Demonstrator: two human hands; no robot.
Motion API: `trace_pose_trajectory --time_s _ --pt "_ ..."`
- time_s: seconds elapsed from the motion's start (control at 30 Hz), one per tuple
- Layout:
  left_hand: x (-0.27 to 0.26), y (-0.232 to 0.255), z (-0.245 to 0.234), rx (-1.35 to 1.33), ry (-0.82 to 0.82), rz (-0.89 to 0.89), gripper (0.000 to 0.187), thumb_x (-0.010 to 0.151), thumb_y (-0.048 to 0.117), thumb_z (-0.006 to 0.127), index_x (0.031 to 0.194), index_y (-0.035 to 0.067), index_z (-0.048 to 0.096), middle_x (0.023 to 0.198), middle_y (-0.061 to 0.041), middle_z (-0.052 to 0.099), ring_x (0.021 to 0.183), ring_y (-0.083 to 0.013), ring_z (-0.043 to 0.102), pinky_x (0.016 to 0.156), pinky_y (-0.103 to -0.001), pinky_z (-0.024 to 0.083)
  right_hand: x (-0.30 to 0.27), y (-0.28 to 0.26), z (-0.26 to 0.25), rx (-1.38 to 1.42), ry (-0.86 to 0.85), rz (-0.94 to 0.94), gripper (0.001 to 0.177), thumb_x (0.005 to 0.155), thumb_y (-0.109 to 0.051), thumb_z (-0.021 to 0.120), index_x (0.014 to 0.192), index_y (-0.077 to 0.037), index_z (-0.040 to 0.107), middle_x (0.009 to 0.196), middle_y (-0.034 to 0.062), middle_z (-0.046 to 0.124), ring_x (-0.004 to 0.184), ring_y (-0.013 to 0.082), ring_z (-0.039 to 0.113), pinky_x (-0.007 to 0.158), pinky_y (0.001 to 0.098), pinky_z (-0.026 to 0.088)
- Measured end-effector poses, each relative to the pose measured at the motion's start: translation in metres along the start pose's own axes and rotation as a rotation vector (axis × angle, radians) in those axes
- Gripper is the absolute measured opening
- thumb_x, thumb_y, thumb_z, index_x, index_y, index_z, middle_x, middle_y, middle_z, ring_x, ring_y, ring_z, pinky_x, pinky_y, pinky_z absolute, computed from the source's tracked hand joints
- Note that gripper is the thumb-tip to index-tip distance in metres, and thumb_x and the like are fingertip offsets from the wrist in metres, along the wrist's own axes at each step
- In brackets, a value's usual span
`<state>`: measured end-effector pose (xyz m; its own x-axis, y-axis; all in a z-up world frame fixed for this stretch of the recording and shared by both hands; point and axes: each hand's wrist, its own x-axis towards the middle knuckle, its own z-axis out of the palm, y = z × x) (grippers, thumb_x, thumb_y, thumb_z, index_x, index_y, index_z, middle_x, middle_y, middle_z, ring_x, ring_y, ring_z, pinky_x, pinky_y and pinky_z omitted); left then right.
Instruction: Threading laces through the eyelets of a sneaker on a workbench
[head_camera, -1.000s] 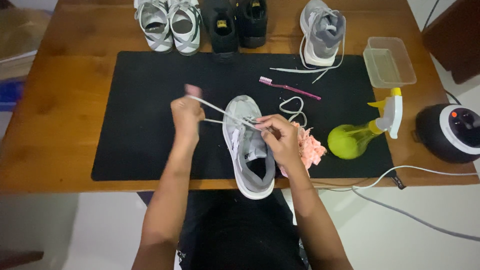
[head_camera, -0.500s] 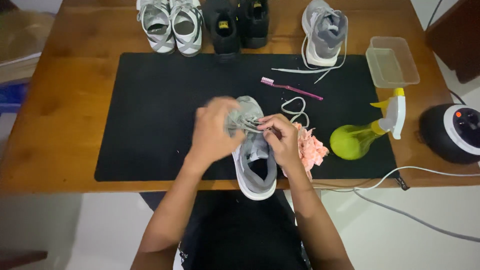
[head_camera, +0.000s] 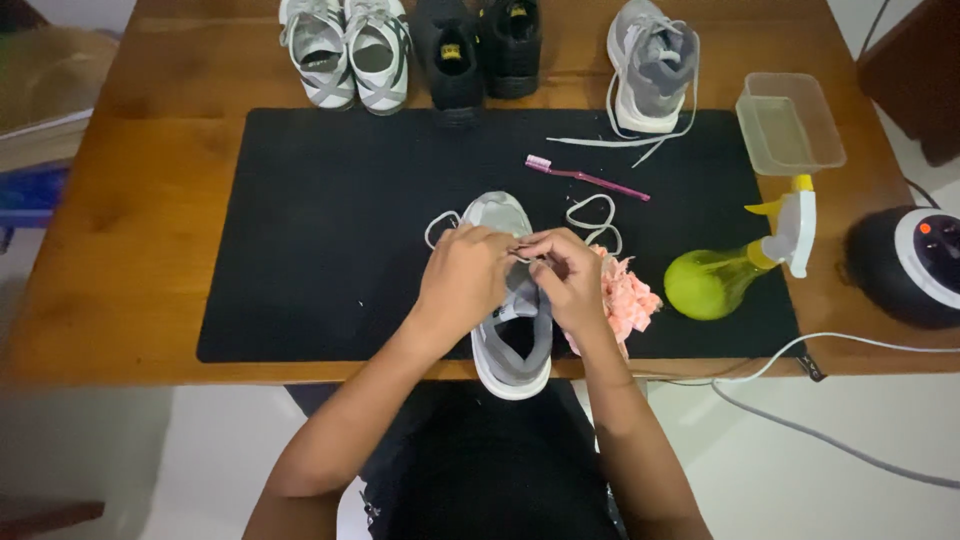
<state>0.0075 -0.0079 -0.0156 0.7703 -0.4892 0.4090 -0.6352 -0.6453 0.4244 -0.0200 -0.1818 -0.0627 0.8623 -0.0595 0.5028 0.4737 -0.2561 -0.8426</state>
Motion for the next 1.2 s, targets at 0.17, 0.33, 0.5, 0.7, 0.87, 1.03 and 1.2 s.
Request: trace_pose_trajectory --time_s 0.17,0.33,0.5,0.7,0.87,1.03,1.2 --pt "-0.008 -0.031 -0.064 0.009 0.161 -0.283 0.013 0.088 0.006 0.068 0.099 0.009 0.075 0.092 -0.015 0.064 0.09 -0.0371 0.062 0.084 -0.047 0.049 -0.001 0.013 -0.017 -0.024 0.033 0.007 0.013 0.083 -0.012 0.064 0.086 -0.003 0.074 0.096 0.0212 0.073 0.091 0.0363 0.07 0.083 0.0436 0.051" --pt "-0.03 -0.072 -0.1 -0.006 0.468 -0.242 0.013 0.091 0.003 0.08 0.096 0.016 0.079 0.08 -0.003 0.067 0.079 -0.025 0.068 0.077 -0.034 0.053 -0.003 0.003 -0.022 -0.029 0.019 0.012 0.015 0.088 -0.016 0.066 0.09 -0.006 0.077 0.099 0.0165 0.076 0.097 0.033 0.071 0.09 0.0414 0.051" --pt "-0.018 -0.033 -0.049 -0.305 0.124 -0.102 0.034 0.076 0.011 0.078 0.11 0.012 0.075 0.11 -0.014 0.074 0.11 -0.0385 0.067 0.099 -0.048 0.047 0.004 0.004 -0.013 0.071 -0.034 0.039 0.027 0.094 -0.026 0.062 0.088 -0.008 0.082 0.094 0.0112 0.079 0.091 0.0274 0.073 0.089 0.0363 0.051" --pt "0.0 -0.026 -0.044 -0.462 -0.113 -0.129 0.027 0.091 0.013 0.068 0.116 0.008 0.075 0.113 -0.021 0.073 0.109 -0.0437 0.066 0.097 -0.05 0.05 0.025 0.011 -0.058 -0.633 0.134 0.073 0.017 0.083 -0.01 0.075 0.098 -0.011 0.081 0.096 0.0121 0.076 0.094 0.0346 0.071 0.086 0.0432 0.055" --pt "0.009 -0.037 -0.032 -0.251 -0.222 -0.016 0.019 0.092 0.016 0.065 0.109 0.014 0.072 0.106 -0.018 0.072 0.103 -0.043 0.066 0.091 -0.052 0.051 0.036 -0.014 -0.039 -0.475 -0.036 -0.05 0.027 0.083 -0.01 0.072 0.108 -0.016 0.08 0.111 0.0098 0.075 0.108 0.0342 0.068 0.095 0.0437 0.051" --pt "0.012 -0.03 -0.033 -0.116 -0.287 0.024 0.018 0.093 0.015 0.059 0.108 0.013 0.069 0.11 -0.018 0.07 0.107 -0.0427 0.064 0.089 -0.053 0.049 0.06 -0.008 -0.015 -0.261 -0.338 -0.188 0.023 0.084 0.001 0.064 0.101 -0.007 0.078 0.105 0.0182 0.076 0.1 0.0444 0.07 0.089 0.0529 0.052" --pt "0.013 -0.04 -0.026 -0.244 -0.285 0.062 0.009 0.088 0.016 0.058 0.096 0.012 0.062 0.108 -0.019 0.068 0.1 -0.0477 0.064 0.083 -0.056 0.051 0.081 -0.041 -0.019 -0.464 -0.623 -0.004 0.014 0.079 -0.026 0.076 0.086 -0.013 0.077 0.098 0.0153 0.076 0.097 0.0453 0.07 0.086 0.0524 0.054"
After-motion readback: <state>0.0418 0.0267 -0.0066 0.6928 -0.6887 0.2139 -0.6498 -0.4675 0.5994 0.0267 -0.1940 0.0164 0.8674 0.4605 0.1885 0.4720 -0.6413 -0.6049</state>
